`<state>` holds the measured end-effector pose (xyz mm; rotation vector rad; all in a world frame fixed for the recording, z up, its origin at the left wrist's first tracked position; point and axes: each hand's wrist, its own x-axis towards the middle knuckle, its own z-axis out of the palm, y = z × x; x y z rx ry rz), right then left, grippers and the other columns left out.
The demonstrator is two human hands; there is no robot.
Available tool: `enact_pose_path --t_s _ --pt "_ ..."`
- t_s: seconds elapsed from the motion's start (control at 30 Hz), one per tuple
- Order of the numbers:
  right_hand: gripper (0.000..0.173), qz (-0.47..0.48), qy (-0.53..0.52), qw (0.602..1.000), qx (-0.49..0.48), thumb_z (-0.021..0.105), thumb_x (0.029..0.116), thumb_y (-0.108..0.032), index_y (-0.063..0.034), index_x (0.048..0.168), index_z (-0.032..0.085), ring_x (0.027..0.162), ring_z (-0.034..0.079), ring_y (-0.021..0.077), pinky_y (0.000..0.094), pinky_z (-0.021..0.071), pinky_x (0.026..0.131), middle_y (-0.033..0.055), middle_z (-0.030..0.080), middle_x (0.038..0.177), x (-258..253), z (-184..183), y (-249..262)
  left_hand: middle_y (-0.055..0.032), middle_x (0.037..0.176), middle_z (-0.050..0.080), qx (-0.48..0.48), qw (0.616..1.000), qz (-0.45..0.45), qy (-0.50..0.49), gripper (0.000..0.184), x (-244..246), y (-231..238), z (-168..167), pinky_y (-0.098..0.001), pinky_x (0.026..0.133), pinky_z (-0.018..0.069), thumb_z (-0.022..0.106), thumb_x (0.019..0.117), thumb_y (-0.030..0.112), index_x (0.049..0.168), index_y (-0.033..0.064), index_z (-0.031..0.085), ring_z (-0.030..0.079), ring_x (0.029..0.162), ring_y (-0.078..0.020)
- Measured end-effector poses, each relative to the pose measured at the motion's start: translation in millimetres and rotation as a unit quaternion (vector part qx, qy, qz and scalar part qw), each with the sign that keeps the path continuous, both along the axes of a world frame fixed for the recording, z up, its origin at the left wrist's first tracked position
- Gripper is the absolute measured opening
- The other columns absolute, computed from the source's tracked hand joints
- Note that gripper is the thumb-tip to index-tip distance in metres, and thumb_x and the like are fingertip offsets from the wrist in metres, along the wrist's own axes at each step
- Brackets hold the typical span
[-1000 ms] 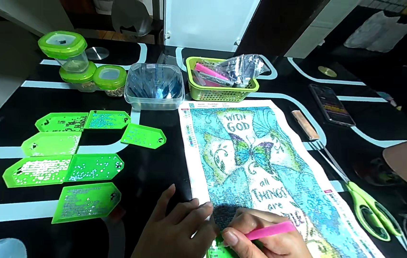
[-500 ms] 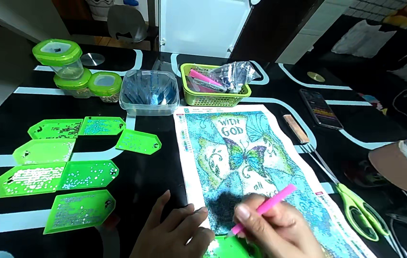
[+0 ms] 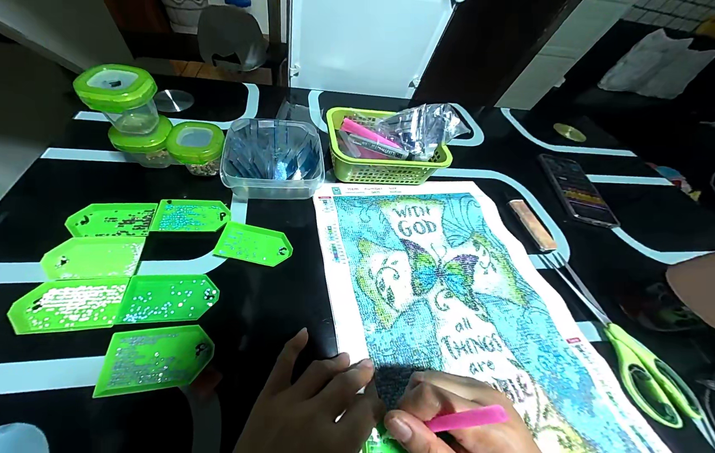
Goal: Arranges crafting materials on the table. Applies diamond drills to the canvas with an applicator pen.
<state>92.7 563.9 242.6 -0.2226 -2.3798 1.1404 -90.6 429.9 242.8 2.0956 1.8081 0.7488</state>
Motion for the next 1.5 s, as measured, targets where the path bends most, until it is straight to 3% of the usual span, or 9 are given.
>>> enact_pose_path --t_s 0.13,0.27,0.4,0.5,0.73,1.5 --pt "0.026 -0.001 0.018 0.999 -0.042 0.058 0.1063 -0.016 0.0011 0.088 0.064 0.070 0.062 0.0089 0.0185 0.0503 0.067 0.0105 0.063 0.075 1 -1 2 -0.0041 0.134 0.069 0.004 1.000 0.000 0.007 0.035 0 0 -2 -0.0632 0.116 0.0251 0.068 0.0912 0.043 0.110 0.0142 0.076 0.063 0.126 -0.0251" --pt "0.023 -0.034 0.038 0.986 -0.158 0.055 0.1081 -0.020 -0.0034 0.094 0.063 0.069 0.063 -0.0019 0.0141 0.0530 0.062 0.0008 0.066 0.076 3 2 10 -0.0040 0.134 0.070 -0.002 1.000 -0.002 0.001 0.034 0 0 -2 -0.0639 0.115 0.0251 0.069 0.0905 0.043 0.112 0.0168 0.075 0.063 0.127 -0.0261" --pt "0.022 -0.109 0.052 0.966 -0.227 0.055 0.1080 -0.025 -0.0141 0.094 0.068 0.068 0.064 -0.0043 0.0132 0.0541 0.059 -0.0088 0.070 0.080 4 4 20 -0.0052 0.135 0.069 -0.018 1.000 -0.007 -0.006 0.037 -1 0 0 -0.0646 0.116 0.0234 0.069 0.0909 0.044 0.115 0.0155 0.075 0.062 0.129 -0.0274" --pt "0.024 -0.152 0.061 0.958 -0.234 0.056 0.1069 -0.026 -0.0145 0.091 0.070 0.066 0.066 -0.0015 0.0143 0.0553 0.058 -0.0075 0.070 0.080 1 -5 30 -0.0056 0.135 0.069 -0.025 1.000 -0.008 -0.008 0.038 0 0 1 -0.0653 0.116 0.0233 0.070 0.0905 0.044 0.115 0.0151 0.075 0.061 0.129 -0.0284" --pt "0.024 -0.123 0.065 0.982 -0.126 0.055 0.1080 -0.022 -0.0073 0.093 0.067 0.068 0.063 -0.0019 0.0136 0.0532 0.060 -0.0042 0.068 0.078 -3 -21 32 -0.0057 0.135 0.069 -0.026 1.000 -0.007 0.001 0.038 -1 0 3 -0.0647 0.116 0.0239 0.070 0.0908 0.044 0.114 0.0147 0.074 0.062 0.129 -0.0282" --pt "0.025 -0.108 0.065 0.992 0.023 0.055 0.1079 -0.022 -0.0029 0.094 0.064 0.069 0.061 0.0001 0.0132 0.0509 0.063 0.0040 0.066 0.080 -4 -23 29 -0.0064 0.136 0.068 -0.030 0.999 -0.009 -0.002 0.038 -1 0 3 -0.0649 0.116 0.0242 0.070 0.0909 0.044 0.115 0.0143 0.074 0.062 0.129 -0.0287"
